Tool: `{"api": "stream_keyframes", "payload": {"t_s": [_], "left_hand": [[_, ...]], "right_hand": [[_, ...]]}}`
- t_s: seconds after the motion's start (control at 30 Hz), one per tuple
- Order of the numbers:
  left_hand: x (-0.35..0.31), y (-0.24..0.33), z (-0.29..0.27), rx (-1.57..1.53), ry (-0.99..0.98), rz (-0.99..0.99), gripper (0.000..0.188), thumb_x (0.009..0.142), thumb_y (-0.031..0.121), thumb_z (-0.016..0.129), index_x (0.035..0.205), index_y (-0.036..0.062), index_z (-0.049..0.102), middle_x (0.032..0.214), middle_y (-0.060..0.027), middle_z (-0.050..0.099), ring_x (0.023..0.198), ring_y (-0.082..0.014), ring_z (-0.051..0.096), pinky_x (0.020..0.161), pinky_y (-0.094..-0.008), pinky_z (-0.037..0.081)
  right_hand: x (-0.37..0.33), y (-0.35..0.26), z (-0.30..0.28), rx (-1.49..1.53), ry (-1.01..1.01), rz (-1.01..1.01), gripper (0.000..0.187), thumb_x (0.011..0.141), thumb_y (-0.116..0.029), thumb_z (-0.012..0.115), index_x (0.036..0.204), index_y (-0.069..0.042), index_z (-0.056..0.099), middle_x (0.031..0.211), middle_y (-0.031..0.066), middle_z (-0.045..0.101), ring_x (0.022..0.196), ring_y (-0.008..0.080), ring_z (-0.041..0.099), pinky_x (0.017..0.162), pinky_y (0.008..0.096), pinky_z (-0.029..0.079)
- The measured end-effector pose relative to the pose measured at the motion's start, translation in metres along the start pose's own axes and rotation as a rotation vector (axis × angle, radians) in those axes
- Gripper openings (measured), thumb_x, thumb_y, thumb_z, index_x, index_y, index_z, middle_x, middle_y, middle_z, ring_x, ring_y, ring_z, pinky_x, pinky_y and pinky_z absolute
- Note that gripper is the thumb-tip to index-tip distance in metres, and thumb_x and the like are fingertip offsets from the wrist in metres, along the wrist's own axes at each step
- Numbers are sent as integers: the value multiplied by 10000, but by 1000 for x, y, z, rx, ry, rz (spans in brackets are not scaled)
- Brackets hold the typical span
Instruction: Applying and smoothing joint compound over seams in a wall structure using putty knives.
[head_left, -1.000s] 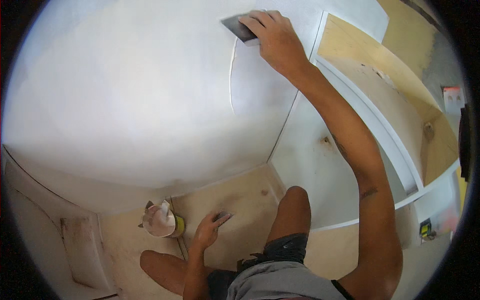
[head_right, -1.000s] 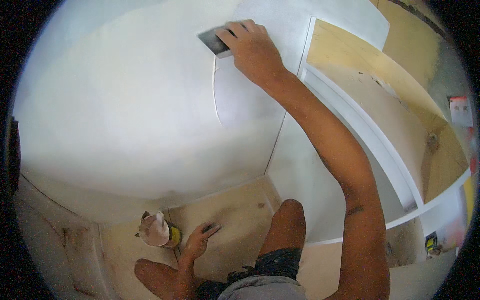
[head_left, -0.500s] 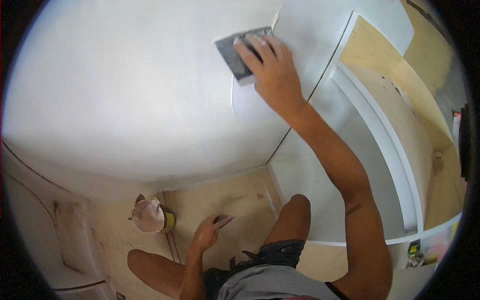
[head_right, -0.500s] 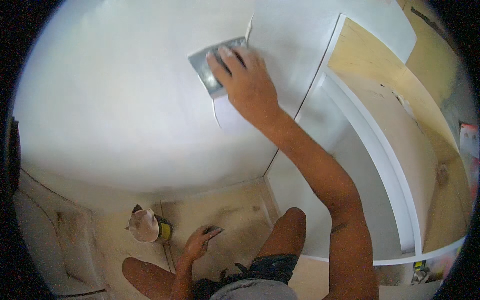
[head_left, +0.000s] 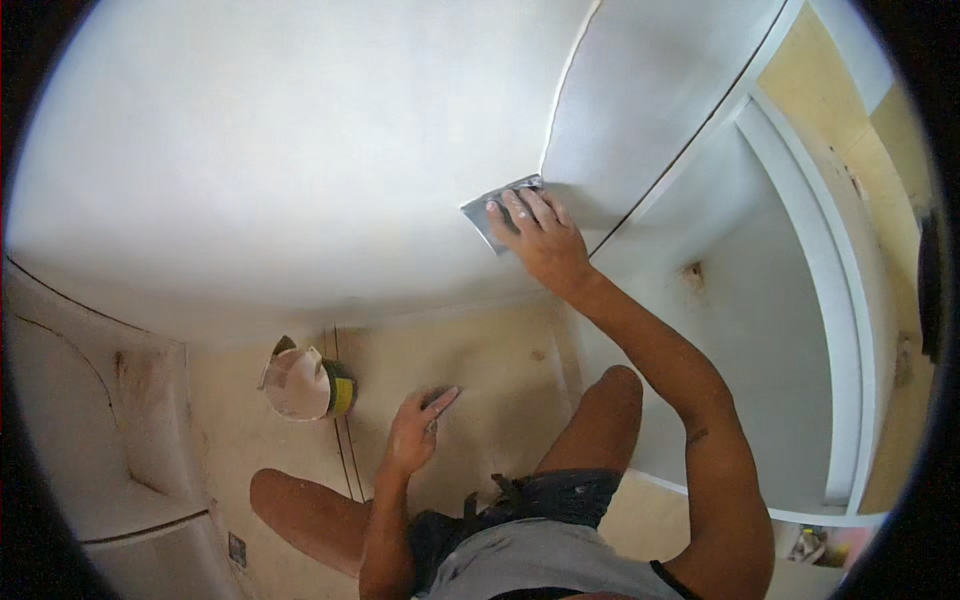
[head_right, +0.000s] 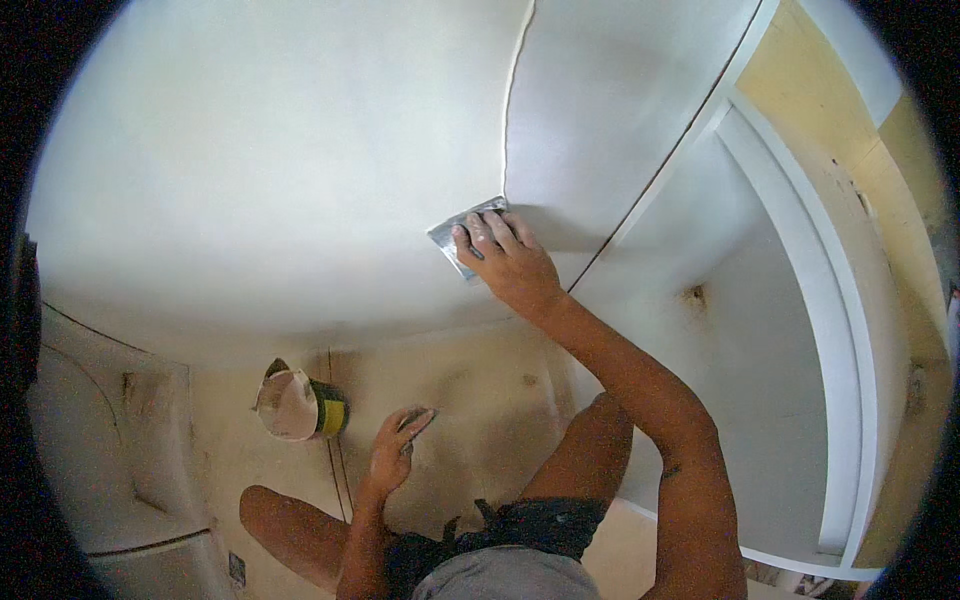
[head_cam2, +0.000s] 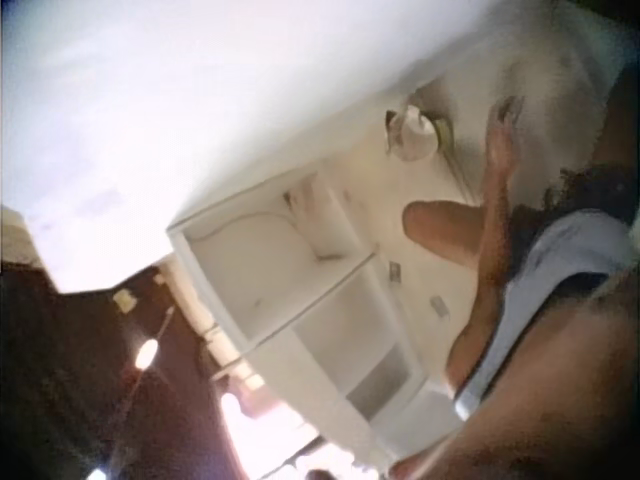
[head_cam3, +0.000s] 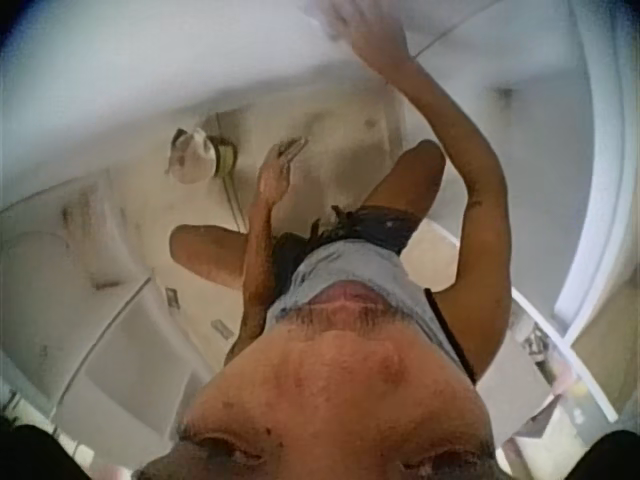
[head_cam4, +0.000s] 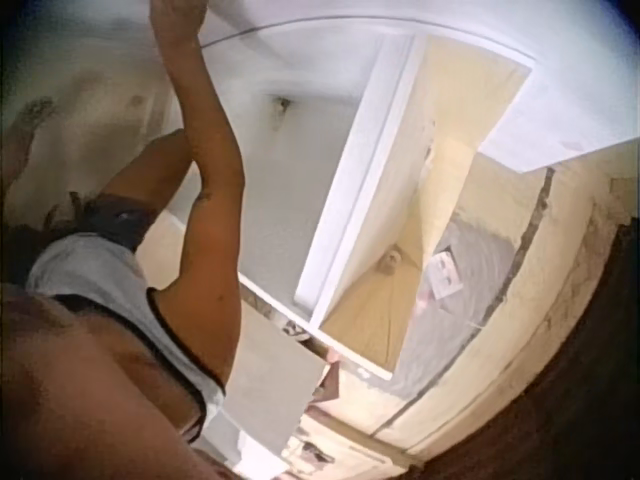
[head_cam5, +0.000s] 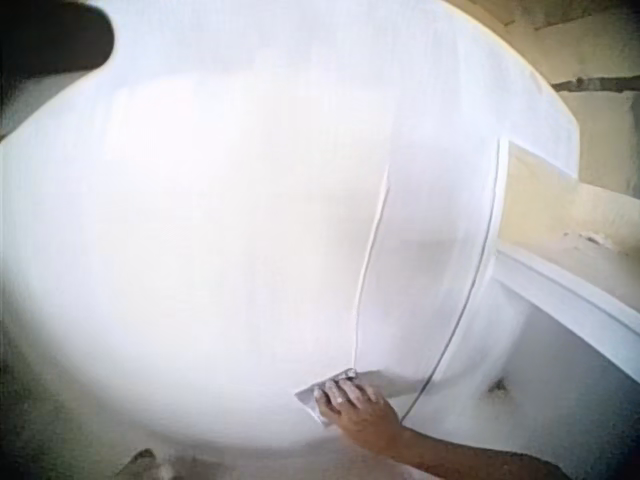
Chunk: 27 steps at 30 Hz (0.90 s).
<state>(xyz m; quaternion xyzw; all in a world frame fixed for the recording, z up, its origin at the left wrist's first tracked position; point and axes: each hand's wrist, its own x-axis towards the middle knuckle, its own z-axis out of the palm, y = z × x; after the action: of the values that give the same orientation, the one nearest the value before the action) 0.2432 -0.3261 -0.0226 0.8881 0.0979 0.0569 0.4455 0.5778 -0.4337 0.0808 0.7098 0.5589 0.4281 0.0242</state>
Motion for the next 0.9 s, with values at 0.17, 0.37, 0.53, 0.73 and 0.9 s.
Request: {"api": "stream_keyframes", "payload": {"t_s": [0.17,0.37,0.53,0.73,0.9], "left_hand": [[-8,15,12,-275,198,-171,537,872,-22,521,1389,116,566,1345,-155,588,1288,-370,525,1095,-457,417],[0,45,11,-1731,360,-434,362,1022,281,516,1328,96,571,1275,-99,632,1185,-274,606,1017,-462,483],[15,99,-28,-2030,189,-280,379,1030,397,498,1228,86,585,1051,-78,706,915,-218,708,648,-383,613],[9,173,-62,-1175,194,-149,458,1035,387,500,1276,-1,528,1053,-119,663,933,-231,692,696,-389,612],[37,176,-78,-991,317,288,445,1027,167,496,1452,54,422,1441,-208,450,1327,-342,481,1084,-486,429]], "right_hand": [[-33,-18,6,64,-227,94,429,910,-183,590,1331,-118,542,1303,116,548,1223,278,501,1064,440,435],[-35,-50,-84,1300,-71,714,491,839,-37,639,1321,-78,555,1310,157,547,1229,295,511,1040,378,412],[-67,-101,-153,1841,320,112,480,844,-31,685,1305,-81,563,1320,154,540,1248,345,486,1074,479,356],[-81,-107,-111,1303,50,367,469,858,-43,703,1299,-61,541,1281,123,552,1196,331,525,1039,483,405],[-57,-67,-185,2739,527,1589,281,942,-138,624,1201,-40,581,1044,81,672,943,234,674,825,393,545]]}}
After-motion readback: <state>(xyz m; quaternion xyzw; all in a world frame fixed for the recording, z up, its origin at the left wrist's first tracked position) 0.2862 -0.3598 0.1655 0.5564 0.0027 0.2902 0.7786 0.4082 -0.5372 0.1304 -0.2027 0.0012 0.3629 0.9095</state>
